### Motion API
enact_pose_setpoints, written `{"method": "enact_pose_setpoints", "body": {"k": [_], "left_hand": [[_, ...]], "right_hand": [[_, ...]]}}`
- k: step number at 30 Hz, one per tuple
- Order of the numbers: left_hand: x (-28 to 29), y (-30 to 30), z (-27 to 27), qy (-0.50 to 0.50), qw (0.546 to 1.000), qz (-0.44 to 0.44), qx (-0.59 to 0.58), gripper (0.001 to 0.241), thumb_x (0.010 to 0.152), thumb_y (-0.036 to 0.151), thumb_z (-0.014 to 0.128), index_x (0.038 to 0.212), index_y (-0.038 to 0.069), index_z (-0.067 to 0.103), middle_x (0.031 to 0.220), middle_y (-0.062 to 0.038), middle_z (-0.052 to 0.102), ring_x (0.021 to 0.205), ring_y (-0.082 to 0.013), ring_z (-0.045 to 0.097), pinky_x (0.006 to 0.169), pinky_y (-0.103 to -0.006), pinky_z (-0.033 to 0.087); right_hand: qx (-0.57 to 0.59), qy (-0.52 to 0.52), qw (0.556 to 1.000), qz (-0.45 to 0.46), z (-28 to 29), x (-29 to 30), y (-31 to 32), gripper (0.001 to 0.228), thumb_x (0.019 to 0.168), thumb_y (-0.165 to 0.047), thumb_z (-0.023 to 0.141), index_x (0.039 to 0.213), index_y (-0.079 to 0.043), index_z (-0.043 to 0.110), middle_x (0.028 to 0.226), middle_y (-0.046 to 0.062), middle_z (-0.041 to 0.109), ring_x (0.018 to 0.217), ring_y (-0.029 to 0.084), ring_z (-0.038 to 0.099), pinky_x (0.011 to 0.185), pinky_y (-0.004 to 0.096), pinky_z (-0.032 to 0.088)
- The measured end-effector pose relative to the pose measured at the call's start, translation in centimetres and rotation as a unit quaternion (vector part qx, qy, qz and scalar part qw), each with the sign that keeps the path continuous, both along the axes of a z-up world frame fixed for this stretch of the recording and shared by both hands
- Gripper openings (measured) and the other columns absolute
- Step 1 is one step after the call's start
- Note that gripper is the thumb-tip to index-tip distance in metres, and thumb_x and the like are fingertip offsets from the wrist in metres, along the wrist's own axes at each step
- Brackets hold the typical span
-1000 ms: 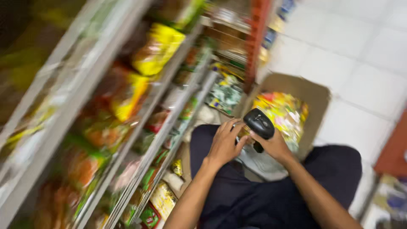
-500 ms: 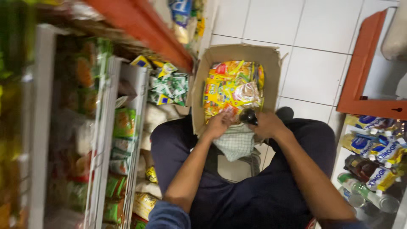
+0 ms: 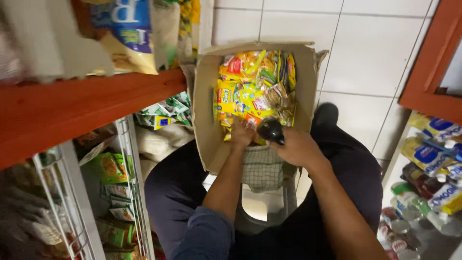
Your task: The person sits on the floor and uses a handheld scanner to scan the barcodes of various seasoning packets, placing them into a cardboard box after wiping them with a cloth.
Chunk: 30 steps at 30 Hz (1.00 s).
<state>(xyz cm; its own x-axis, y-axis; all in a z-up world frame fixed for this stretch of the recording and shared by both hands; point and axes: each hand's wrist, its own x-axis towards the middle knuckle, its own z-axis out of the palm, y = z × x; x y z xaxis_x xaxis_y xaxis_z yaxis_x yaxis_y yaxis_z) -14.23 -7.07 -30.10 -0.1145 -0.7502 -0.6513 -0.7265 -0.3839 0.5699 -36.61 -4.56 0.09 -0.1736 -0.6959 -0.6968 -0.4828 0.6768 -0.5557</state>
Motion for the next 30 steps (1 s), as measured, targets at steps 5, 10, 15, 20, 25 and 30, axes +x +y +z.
{"method": "enact_pose_setpoints", "body": {"k": [5,10,15,20,25,30], "left_hand": [[0.5,-0.1,-1.1,-0.125,0.976,-0.171,-0.045,0.030,0.087,0.029,0.081,0.102,0.007,0.066,0.097,-0.016,0.072,0.089,-0.0321,0.069,0.079,-0.0464,0.055],[1.0,0.9,1.1,-0.008,0.967,-0.235,-0.101,0.016,0.085,0.024,0.078,0.090,0.012,0.068,0.091,-0.015,0.067,0.084,-0.0336,0.065,0.077,-0.0450,0.053],[0.0,1.9,4.9,0.231,0.963,-0.135,-0.027,0.027,0.097,0.021,0.074,0.091,0.006,0.052,0.080,-0.006,0.048,0.075,-0.0181,0.046,0.068,-0.0349,0.046],[1.0,0.9,11.8,0.234,0.965,-0.106,-0.049,0.020,0.102,0.020,0.066,0.097,0.008,0.051,0.078,0.001,0.041,0.071,-0.0107,0.041,0.064,-0.0302,0.041],[3.8,0.5,22.4,0.395,0.913,0.092,-0.042,0.020,0.105,0.020,0.063,0.118,0.008,0.054,0.103,-0.002,0.056,0.092,-0.0131,0.053,0.081,-0.0331,0.049],[8.7,4.8,35.1,0.615,0.738,0.258,0.102,0.055,0.103,0.022,0.059,0.152,0.008,0.039,0.150,-0.010,0.052,0.137,-0.0255,0.053,0.114,-0.0470,0.044]], "right_hand": [[-0.010,-0.027,0.999,-0.025,0.0,0.4,0.2,0.039,0.083,-0.042,0.072,0.105,-0.010,0.072,0.088,0.021,0.074,0.086,0.043,0.069,0.076,0.051,0.054],[0.050,-0.033,0.994,-0.095,0.9,1.2,3.2,0.043,0.081,-0.048,0.074,0.097,-0.008,0.073,0.083,0.021,0.072,0.083,0.042,0.070,0.074,0.049,0.056],[0.047,-0.001,0.995,-0.089,0.1,2.2,6.0,0.045,0.081,-0.049,0.075,0.092,-0.005,0.073,0.077,0.024,0.070,0.079,0.043,0.070,0.070,0.050,0.055],[0.038,0.002,0.993,-0.110,0.0,2.1,7.2,0.048,0.083,-0.050,0.072,0.086,-0.002,0.072,0.066,0.024,0.071,0.067,0.038,0.074,0.068,0.046,0.056],[-0.128,-0.026,0.964,-0.233,2.6,3.6,9.3,0.040,0.088,-0.040,0.076,0.100,-0.002,0.073,0.073,0.013,0.073,0.061,0.022,0.072,0.059,0.037,0.055],[-0.194,-0.207,0.860,-0.423,6.2,10.2,12.1,0.025,0.091,-0.018,0.078,0.106,0.001,0.071,0.078,0.006,0.071,0.063,0.015,0.066,0.057,0.030,0.053]]}}
